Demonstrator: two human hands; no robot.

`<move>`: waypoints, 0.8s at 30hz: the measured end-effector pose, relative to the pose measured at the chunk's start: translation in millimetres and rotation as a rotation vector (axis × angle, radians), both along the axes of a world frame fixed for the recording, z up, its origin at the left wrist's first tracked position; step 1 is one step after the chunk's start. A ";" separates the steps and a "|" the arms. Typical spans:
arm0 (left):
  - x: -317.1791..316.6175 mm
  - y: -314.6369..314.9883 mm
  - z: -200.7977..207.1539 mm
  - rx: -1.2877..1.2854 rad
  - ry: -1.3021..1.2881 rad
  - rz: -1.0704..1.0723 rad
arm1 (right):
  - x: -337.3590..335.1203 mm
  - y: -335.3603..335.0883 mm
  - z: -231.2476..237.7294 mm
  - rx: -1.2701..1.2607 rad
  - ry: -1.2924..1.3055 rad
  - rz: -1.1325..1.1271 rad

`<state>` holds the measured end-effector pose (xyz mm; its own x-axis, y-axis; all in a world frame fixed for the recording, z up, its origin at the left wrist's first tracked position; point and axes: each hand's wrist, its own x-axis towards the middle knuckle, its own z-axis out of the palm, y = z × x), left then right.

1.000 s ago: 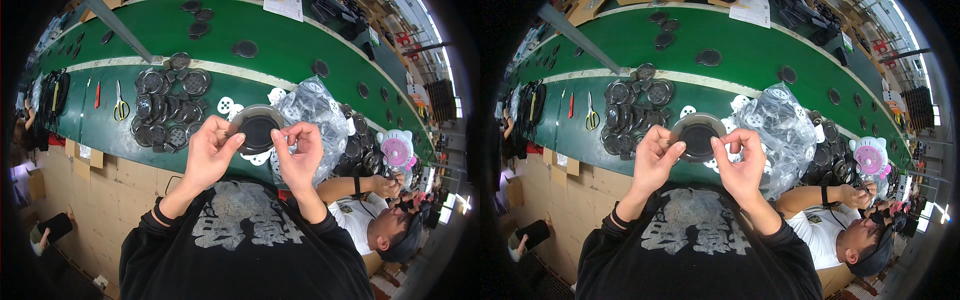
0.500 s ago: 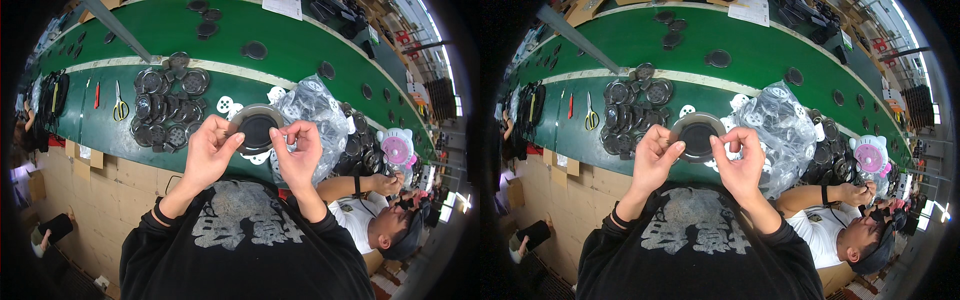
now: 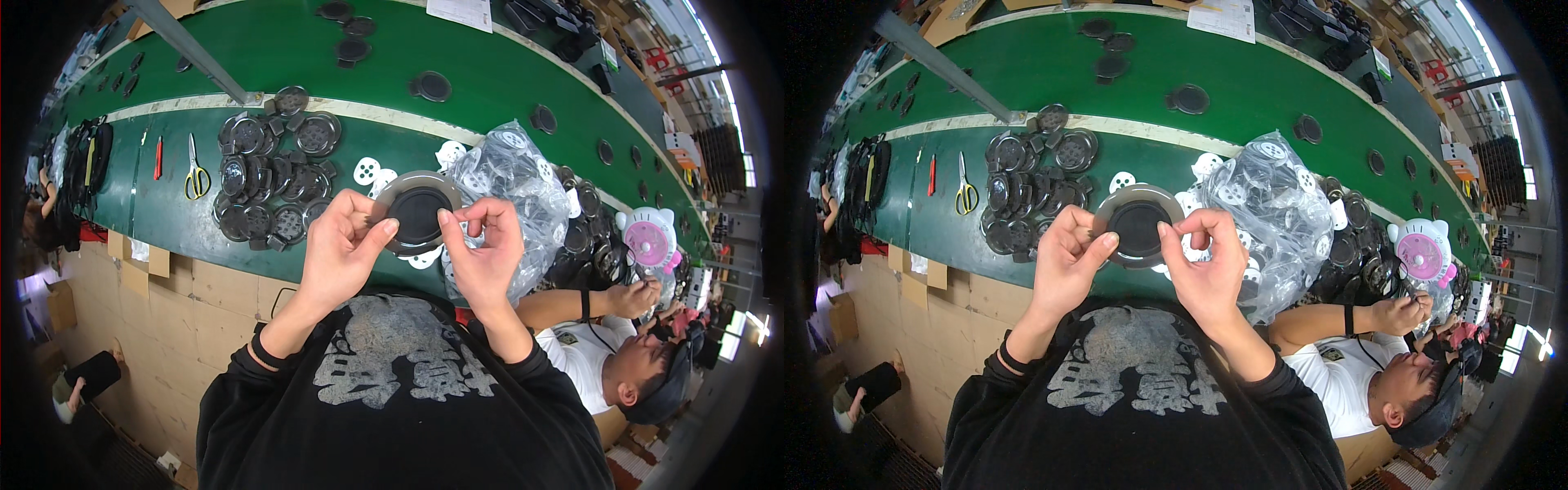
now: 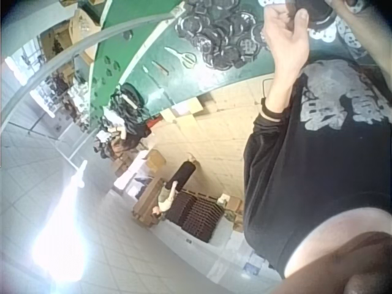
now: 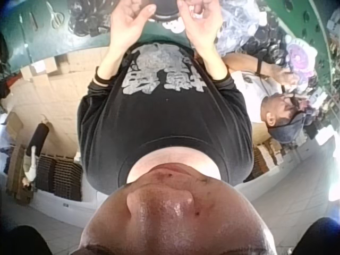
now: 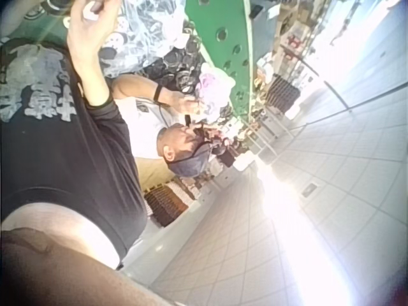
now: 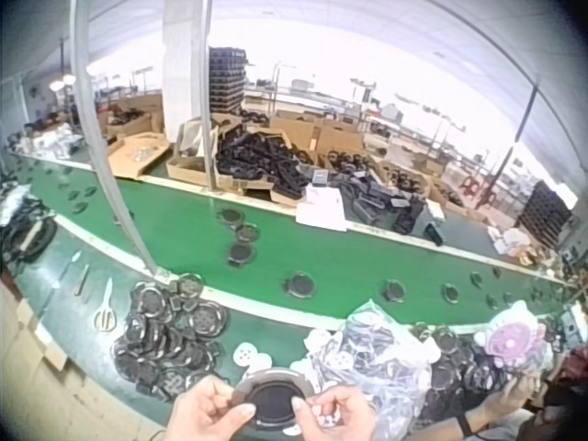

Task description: Assemble small plastic and metal components at a workshop table.

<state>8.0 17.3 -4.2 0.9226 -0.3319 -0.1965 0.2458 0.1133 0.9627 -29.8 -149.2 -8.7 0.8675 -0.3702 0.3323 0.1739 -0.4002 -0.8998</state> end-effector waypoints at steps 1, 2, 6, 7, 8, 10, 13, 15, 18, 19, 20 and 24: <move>-0.1 0.2 -0.1 0.008 -0.002 0.000 | 0.0 -0.1 -0.4 0.001 -0.002 0.002; -0.3 0.1 -0.6 0.008 -0.002 -0.001 | -0.1 0.0 -0.5 0.001 -0.002 0.002; 0.0 0.4 -1.1 0.008 -0.010 0.001 | -0.6 -0.4 -0.8 -0.008 -0.005 -0.006; 0.2 0.9 -1.2 0.006 -0.015 0.000 | -0.7 -0.5 -1.1 -0.012 -0.007 -0.007; 0.2 1.1 -1.4 0.007 -0.015 -0.001 | -0.9 -0.8 -1.3 -0.012 -0.008 -0.007; 0.2 1.7 -1.8 0.023 -0.020 -0.008 | -1.3 -1.2 -1.5 -0.029 0.003 -0.001; -0.2 2.5 -2.9 0.016 -0.016 -0.003 | -0.7 0.6 1.5 -0.073 -0.001 -0.017; -0.5 2.3 -3.7 0.001 -0.018 0.002 | 0.0 -0.1 6.5 -0.144 0.001 -0.022; 0.5 3.0 -0.2 -0.019 -0.012 -0.010 | -0.1 0.8 7.4 -0.237 -0.001 -0.041; 1.2 3.5 0.9 -0.024 -0.004 -0.025 | 0.1 1.2 7.1 -0.258 -0.005 -0.055; 1.4 4.5 -0.1 -0.023 -0.006 -0.026 | 2.4 -0.3 9.5 -0.257 -0.006 -0.055; 3.5 8.6 -0.2 -0.139 0.015 -0.021 | 8.2 -12.5 8.7 -0.060 0.115 0.037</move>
<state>11.5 25.9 -4.4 0.9125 -0.3763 -0.1606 0.2634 0.2399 0.9344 -21.6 -161.7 0.0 0.9139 -0.3194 0.2505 0.0870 -0.4487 -0.8895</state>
